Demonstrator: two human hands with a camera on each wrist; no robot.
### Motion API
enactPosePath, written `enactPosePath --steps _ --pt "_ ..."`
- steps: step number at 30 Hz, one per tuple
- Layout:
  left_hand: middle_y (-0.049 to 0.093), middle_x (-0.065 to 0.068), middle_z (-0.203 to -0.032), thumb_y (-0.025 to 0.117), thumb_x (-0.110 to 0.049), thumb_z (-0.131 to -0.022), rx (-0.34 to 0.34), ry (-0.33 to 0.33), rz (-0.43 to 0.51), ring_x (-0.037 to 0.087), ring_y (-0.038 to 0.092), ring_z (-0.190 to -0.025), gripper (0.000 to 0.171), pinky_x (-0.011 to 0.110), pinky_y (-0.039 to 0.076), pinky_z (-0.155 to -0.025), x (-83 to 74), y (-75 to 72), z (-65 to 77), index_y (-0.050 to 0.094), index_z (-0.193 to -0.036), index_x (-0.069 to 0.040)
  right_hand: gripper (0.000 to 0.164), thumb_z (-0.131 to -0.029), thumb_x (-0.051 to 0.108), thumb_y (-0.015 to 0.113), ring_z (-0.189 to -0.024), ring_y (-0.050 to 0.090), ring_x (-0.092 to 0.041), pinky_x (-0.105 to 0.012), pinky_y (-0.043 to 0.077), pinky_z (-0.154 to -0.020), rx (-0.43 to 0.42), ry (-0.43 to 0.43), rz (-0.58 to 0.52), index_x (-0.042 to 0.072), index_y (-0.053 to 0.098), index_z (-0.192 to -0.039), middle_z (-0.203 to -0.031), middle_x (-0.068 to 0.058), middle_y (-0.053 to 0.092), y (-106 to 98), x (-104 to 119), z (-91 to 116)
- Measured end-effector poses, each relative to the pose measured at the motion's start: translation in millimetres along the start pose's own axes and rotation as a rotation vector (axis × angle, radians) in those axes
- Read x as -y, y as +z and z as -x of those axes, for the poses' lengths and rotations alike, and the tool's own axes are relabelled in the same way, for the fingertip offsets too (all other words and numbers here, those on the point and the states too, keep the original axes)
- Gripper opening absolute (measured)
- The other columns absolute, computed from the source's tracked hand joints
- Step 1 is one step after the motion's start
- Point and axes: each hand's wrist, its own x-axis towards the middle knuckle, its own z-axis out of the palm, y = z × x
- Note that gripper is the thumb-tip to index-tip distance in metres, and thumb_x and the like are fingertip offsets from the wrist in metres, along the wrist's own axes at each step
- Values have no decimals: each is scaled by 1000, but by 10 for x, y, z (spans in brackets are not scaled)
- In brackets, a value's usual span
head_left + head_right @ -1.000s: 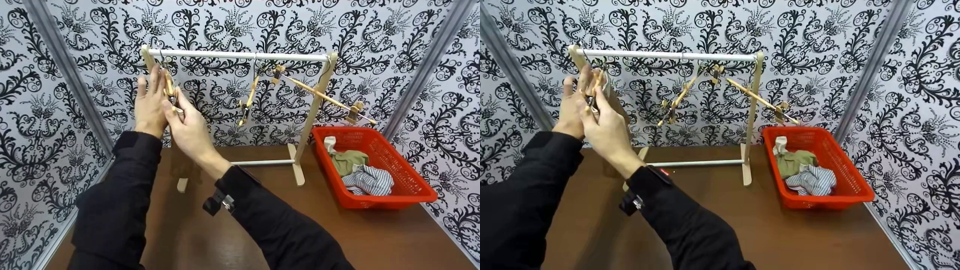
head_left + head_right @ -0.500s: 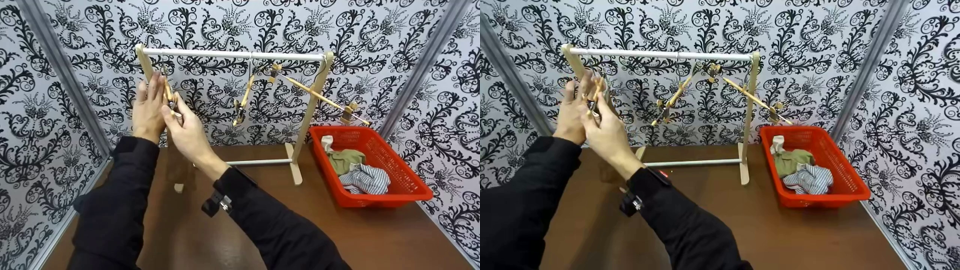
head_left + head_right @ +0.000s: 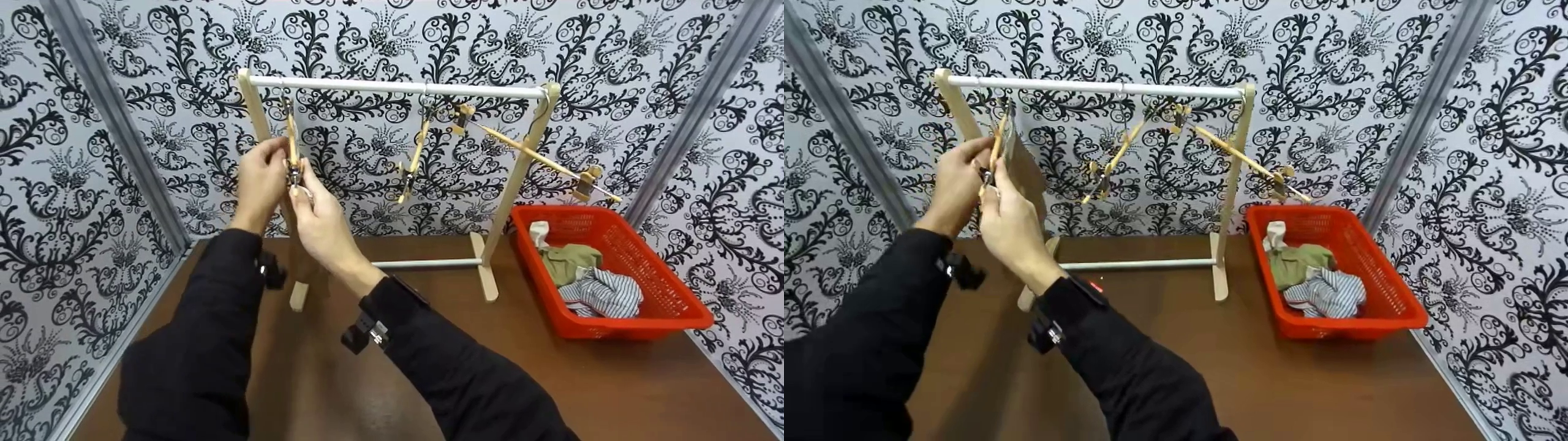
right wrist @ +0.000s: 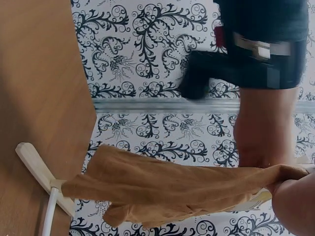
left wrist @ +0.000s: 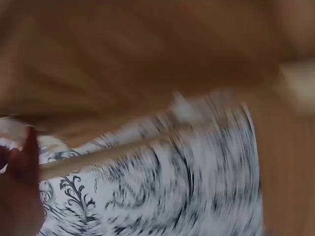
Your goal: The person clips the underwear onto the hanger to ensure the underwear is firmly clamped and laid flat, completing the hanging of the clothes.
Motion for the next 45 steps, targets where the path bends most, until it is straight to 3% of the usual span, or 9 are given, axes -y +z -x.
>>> enactPosePath --steps 4,9,12,14,27,33,38,42,45 --pt "58 19 -138 39 -21 -110 24 -318 482 21 57 -114 42 29 45 -99 -152 19 -23 52 -142 4 56 -108 5 40 -70 43 -5 -23 47 -75 -1 11 -10 4 19 -159 -124 -16 60 -14 10 11" --pt "56 19 -140 35 -26 -112 47 -373 669 22 54 -121 46 29 42 -102 -240 8 -30 46 -145 3 55 -109 7 39 -76 49 -2 -18 45 -73 -3 14 -33 6 19 -160 -133 -20 57 -16 43 19" --pt "56 18 -142 37 -27 -111 23 -363 692 25 53 -127 46 29 43 -103 -269 18 -35 47 -145 2 55 -109 6 38 -113 58 -8 -16 43 -98 -17 12 -31 6 19 -160 -151 -16 47 -24 72 14" --pt "57 17 -142 38 -27 -111 11 -359 690 26 53 -127 45 30 43 -102 -276 30 -30 49 -144 1 55 -108 6 38 -138 44 -11 -18 31 -111 -23 15 -20 6 19 -160 -162 -12 30 -29 82 11" --pt "58 14 -139 37 -31 -111 14 -358 548 20 57 -109 47 26 45 -90 -275 55 91 47 -147 -3 61 -107 10 46 -144 36 -13 -20 30 -113 -6 50 -77 9 16 -161 -163 -9 29 -80 82 91" --pt "55 13 -134 38 -31 -111 49 -141 156 23 55 -117 43 39 44 -103 -417 -41 296 45 -143 -4 70 -105 12 53 -146 32 -10 -22 27 -115 147 -7 -57 7 11 -161 -165 -6 22 -293 136 287" --pt "51 9 -130 42 -25 -110 -86 96 2 18 51 -116 37 35 45 -98 -666 -190 648 47 -138 -3 65 -106 26 53 -147 29 -9 -27 24 -118 431 -84 217 7 22 -160 -165 -5 25 -735 227 604" --pt "55 11 -117 53 -7 -102 -229 498 -71 20 50 -106 24 31 44 -88 -901 -88 983 56 -124 2 55 -107 33 52 -145 34 -11 -32 26 -119 613 -45 442 11 39 -155 -160 0 38 -1247 269 814" --pt "58 16 -109 61 0 -93 -249 834 -134 28 52 -104 21 36 43 -92 -1059 116 1217 59 -114 4 48 -107 35 52 -140 43 -14 -37 32 -116 733 54 537 15 49 -151 -153 2 48 -1645 272 874"
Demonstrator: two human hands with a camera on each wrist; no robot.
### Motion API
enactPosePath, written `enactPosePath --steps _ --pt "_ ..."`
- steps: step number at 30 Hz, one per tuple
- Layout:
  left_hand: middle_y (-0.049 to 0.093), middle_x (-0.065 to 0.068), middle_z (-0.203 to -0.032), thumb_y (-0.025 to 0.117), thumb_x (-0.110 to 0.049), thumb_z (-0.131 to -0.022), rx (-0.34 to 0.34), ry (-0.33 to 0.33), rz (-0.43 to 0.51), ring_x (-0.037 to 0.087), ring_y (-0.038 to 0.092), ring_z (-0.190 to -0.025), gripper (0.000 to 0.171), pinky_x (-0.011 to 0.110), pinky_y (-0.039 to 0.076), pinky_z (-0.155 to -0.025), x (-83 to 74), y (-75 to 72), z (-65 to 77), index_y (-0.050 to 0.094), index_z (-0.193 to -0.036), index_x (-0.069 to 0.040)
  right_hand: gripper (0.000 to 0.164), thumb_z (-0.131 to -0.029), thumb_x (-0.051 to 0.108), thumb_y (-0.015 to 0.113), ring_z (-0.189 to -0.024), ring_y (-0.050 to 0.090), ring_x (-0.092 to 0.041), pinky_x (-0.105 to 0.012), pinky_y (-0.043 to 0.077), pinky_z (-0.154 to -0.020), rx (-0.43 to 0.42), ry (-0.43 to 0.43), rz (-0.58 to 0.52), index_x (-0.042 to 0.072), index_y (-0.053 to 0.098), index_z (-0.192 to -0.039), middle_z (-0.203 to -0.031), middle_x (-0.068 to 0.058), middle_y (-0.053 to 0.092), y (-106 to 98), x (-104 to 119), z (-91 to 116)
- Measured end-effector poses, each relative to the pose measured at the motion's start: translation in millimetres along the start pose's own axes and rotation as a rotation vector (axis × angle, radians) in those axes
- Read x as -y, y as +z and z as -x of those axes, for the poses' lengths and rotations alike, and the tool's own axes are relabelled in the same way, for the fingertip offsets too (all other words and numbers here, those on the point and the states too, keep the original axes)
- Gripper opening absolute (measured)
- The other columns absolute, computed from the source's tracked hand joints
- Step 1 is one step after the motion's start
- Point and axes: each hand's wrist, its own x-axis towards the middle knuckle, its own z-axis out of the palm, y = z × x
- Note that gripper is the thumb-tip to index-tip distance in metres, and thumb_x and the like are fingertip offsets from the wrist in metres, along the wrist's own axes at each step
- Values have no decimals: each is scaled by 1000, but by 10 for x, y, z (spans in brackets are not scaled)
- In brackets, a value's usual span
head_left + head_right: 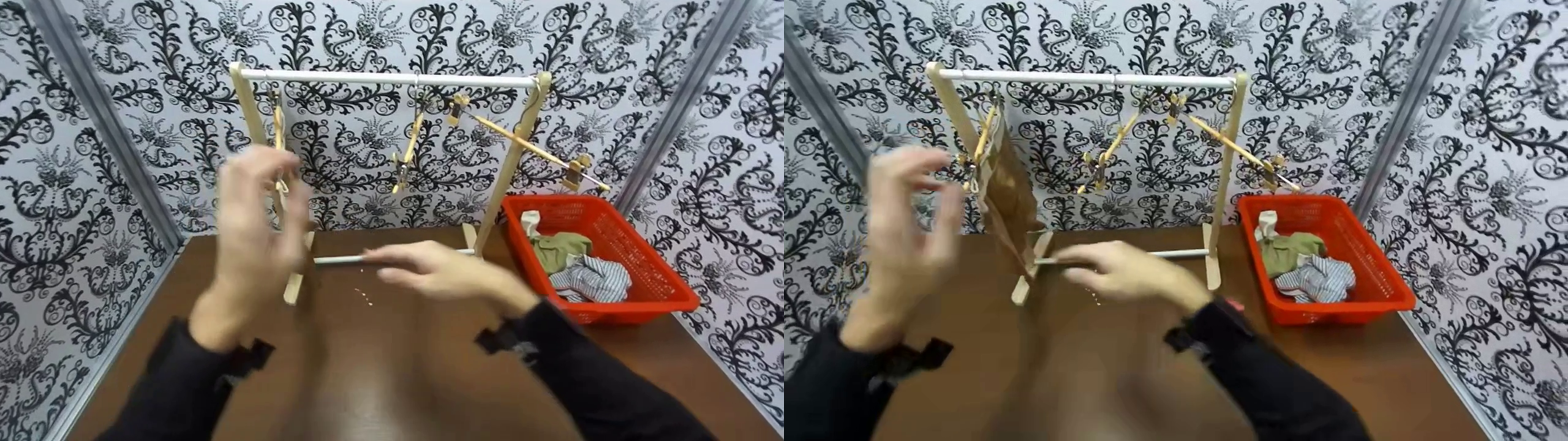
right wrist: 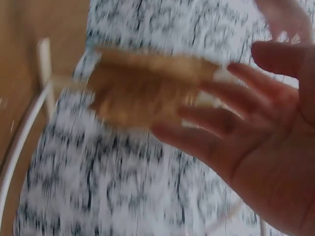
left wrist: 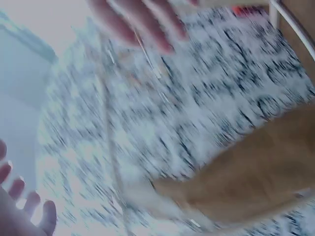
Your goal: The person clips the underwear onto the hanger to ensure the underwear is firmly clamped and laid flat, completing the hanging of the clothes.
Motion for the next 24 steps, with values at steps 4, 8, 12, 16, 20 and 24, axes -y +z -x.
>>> enactPosePath --steps 4,8,12,16,20,24 --pt "59 17 -111 66 -6 -91 120 226 -15 32 56 -103 25 41 46 -95 -330 243 132 60 -114 2 47 -107 39 51 -138 46 -17 -43 34 -115 171 134 71 19 52 -149 -150 4 52 -302 -292 434" --pt "59 14 -113 68 -8 -89 254 293 25 27 58 -102 27 36 49 -94 -450 609 305 62 -114 -1 49 -105 44 52 -134 50 -21 -49 37 -112 180 314 138 20 54 -148 -146 2 55 -586 -593 921" --pt "60 12 -118 68 -10 -91 380 268 100 23 58 -107 27 29 46 -101 -459 1078 524 62 -116 -3 48 -105 41 53 -127 57 -27 -55 40 -108 48 442 150 14 57 -145 -143 -7 59 -825 -879 1360" --pt "60 12 -120 68 -10 -91 495 192 165 22 60 -109 29 25 45 -103 -464 1559 782 63 -118 -1 49 -105 31 57 -123 59 -37 -58 41 -106 -77 514 138 1 55 -143 -144 -22 54 -935 -1185 1714" --pt "60 10 -121 67 -11 -94 620 76 217 18 61 -104 32 20 48 -95 -499 2029 1065 60 -123 -2 65 -101 33 63 -125 53 -49 -63 39 -105 -184 634 173 -9 44 -146 -141 -34 50 -916 -1559 1996" --pt "61 10 -125 65 -12 -96 730 -9 250 16 61 -109 36 17 45 -98 -597 2462 1286 56 -130 -1 96 -93 46 71 -131 37 -61 -69 29 -108 -253 816 165 -18 26 -149 -144 -44 37 -827 -1887 2265"
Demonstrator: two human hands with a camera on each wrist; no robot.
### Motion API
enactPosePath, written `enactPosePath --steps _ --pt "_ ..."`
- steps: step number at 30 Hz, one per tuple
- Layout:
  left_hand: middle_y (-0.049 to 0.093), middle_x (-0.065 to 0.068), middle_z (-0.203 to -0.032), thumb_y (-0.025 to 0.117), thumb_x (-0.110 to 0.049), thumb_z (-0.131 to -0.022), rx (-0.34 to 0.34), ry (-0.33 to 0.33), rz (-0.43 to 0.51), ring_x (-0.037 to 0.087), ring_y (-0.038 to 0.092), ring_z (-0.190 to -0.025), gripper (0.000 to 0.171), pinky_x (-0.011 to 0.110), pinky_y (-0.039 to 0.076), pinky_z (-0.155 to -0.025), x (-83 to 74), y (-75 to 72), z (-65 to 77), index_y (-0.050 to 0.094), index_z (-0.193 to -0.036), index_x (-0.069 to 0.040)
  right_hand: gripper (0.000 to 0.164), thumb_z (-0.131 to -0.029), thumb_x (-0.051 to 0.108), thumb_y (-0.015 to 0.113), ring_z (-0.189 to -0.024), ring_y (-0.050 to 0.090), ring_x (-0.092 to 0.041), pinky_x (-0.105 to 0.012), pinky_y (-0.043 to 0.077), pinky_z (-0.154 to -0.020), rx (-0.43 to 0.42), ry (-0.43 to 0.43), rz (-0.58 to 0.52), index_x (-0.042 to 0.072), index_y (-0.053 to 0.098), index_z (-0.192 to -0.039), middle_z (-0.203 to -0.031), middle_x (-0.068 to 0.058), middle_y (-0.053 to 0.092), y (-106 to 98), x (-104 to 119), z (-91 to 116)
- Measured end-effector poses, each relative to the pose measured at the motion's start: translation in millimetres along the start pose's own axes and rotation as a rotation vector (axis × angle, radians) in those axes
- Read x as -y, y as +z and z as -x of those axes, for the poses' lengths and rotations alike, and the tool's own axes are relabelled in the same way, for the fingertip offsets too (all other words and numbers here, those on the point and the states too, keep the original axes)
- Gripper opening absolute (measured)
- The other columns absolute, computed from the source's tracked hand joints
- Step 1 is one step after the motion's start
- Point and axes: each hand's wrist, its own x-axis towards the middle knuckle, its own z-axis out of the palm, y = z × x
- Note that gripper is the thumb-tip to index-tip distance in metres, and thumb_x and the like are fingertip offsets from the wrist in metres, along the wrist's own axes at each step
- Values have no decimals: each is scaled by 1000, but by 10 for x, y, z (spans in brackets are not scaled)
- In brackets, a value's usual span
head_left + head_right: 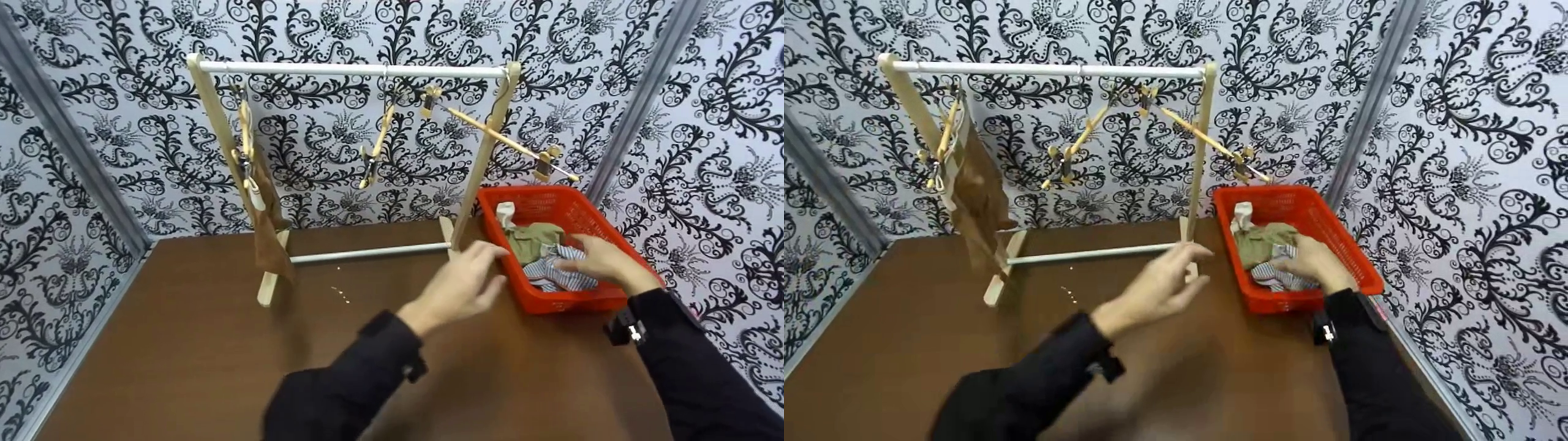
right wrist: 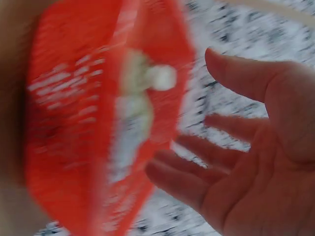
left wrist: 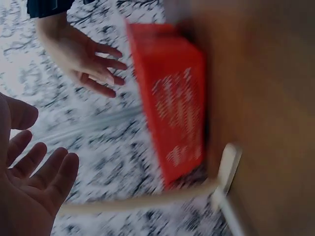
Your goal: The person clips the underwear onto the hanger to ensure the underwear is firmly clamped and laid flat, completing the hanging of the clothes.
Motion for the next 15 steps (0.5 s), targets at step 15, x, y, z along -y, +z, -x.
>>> enactPosePath --steps 15 --pt "65 10 -131 61 -19 -101 122 -79 -134 17 61 -120 42 19 40 -106 -1 1035 -294 57 -138 -1 86 -87 35 79 -117 47 -64 -70 39 -98 -216 135 46 -22 39 -138 -130 -49 46 452 -439 -80"
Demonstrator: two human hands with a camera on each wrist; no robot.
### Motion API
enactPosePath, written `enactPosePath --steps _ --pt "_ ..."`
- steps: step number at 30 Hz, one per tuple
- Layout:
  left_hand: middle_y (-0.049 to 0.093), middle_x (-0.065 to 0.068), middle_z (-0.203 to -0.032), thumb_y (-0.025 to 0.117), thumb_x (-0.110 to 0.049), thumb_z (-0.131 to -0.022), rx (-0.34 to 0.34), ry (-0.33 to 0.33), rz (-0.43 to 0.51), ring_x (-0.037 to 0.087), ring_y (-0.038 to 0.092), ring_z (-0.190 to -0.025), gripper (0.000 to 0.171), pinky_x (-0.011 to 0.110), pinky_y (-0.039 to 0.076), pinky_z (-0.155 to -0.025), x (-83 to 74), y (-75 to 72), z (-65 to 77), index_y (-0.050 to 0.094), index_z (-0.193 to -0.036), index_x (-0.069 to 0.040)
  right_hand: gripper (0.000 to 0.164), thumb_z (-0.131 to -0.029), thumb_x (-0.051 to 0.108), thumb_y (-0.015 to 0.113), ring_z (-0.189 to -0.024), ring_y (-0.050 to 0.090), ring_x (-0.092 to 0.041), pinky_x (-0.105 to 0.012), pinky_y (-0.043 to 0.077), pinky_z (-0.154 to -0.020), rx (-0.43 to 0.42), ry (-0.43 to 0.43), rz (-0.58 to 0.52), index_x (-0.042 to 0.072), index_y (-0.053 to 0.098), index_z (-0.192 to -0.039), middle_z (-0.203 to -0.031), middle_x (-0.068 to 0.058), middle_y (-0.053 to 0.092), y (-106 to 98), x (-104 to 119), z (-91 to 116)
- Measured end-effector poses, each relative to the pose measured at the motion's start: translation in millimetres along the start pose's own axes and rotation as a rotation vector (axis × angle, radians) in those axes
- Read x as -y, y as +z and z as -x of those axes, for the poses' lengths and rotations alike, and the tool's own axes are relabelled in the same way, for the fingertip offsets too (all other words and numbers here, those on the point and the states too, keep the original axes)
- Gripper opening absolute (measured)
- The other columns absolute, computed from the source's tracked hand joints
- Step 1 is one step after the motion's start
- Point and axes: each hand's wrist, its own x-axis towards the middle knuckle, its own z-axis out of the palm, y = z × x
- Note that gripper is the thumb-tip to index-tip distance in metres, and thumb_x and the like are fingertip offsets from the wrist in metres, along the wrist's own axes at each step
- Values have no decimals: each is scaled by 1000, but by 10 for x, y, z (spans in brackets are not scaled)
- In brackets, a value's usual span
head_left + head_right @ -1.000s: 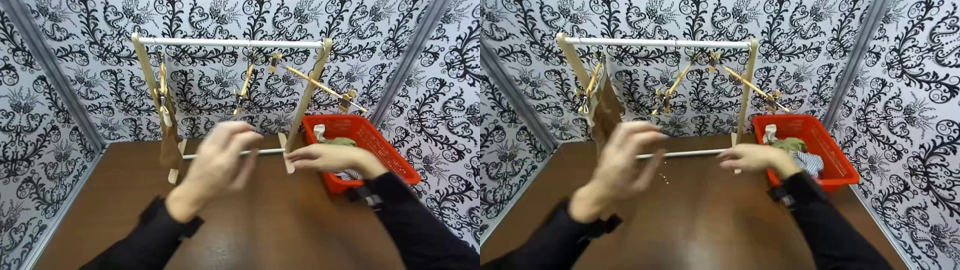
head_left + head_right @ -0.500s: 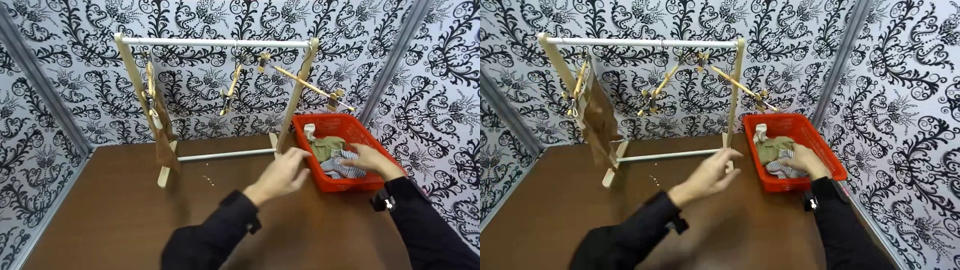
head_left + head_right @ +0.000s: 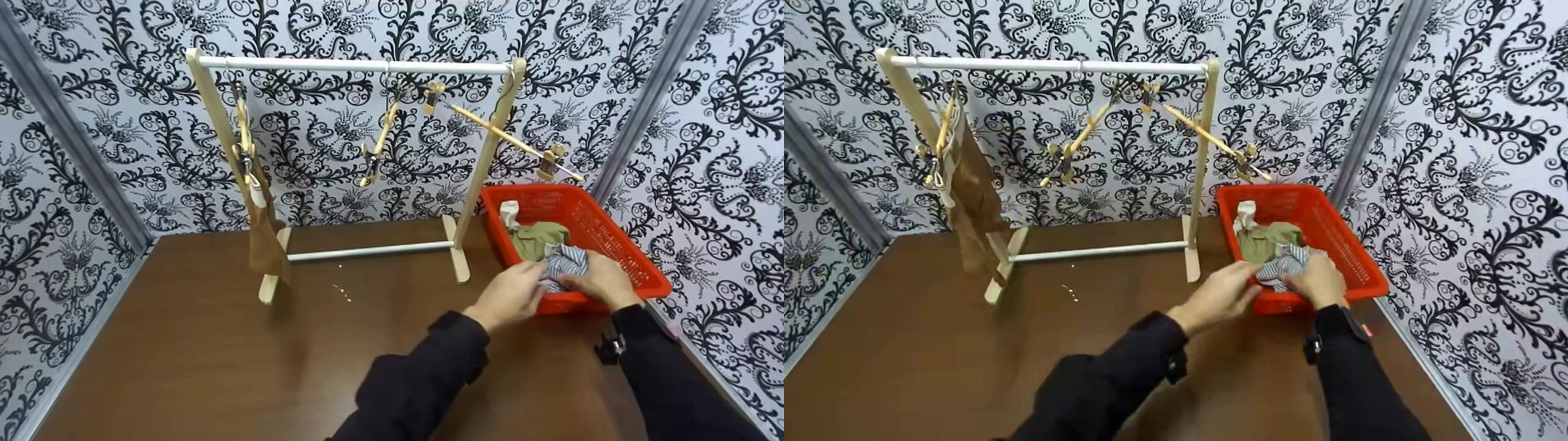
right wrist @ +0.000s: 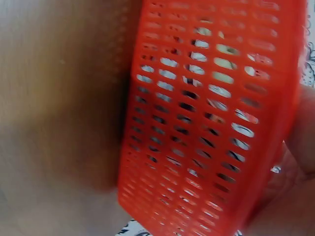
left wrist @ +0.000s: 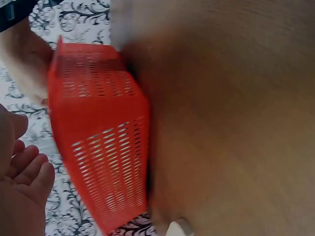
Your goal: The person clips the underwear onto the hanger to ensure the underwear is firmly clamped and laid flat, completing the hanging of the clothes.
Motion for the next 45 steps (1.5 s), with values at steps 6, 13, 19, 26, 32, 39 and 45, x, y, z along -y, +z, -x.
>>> enactPosePath --steps 6,13,19,26,32,39,45 --pt "67 4 -124 63 -19 -100 -29 -59 -56 15 64 -113 32 19 45 -101 -36 96 22 66 -129 -7 83 -85 41 79 -109 51 -65 -70 44 -87 -90 29 63 -18 47 -134 -125 -48 50 89 46 30" --pt "67 1 -123 59 -22 -103 -33 -49 -92 12 62 -115 24 16 41 -102 -33 130 88 71 -121 -10 55 -84 19 80 -105 56 -62 -68 45 -84 -150 -6 16 -11 62 -126 -121 -40 59 137 84 66" --pt "66 6 -124 63 -19 -101 -94 -67 6 14 62 -116 29 16 40 -104 48 73 113 66 -126 -5 42 -88 13 77 -96 64 -55 -56 53 -75 -272 -25 -89 -11 66 -121 -114 -36 64 80 154 37" --pt "62 15 -134 69 -18 -97 -217 -187 193 19 59 -124 49 20 38 -108 237 -67 225 55 -139 3 42 -93 21 76 -86 67 -18 -13 50 -67 -363 -75 -306 -5 66 -126 -116 -29 68 -232 556 62" --pt "54 19 -143 73 -20 -95 -358 -207 319 20 51 -133 65 22 32 -113 314 -328 261 44 -147 6 43 -91 24 78 -81 64 2 -13 53 -70 -408 -172 -498 -2 68 -125 -108 -13 74 -417 1014 154" --pt "46 22 -150 81 -29 -88 -458 -195 361 25 46 -138 86 30 32 -116 440 -580 527 34 -152 5 35 -88 7 80 -80 72 -10 -21 57 -68 -374 -289 -897 -7 70 -118 -96 3 76 -426 1614 415" --pt "53 20 -144 83 -1 -75 -470 -167 244 29 52 -132 85 46 36 -114 631 -701 1059 41 -149 4 33 -86 -1 78 -83 71 -21 -29 59 -72 -295 -291 -1239 -7 70 -118 -103 -15 74 -259 1977 714"
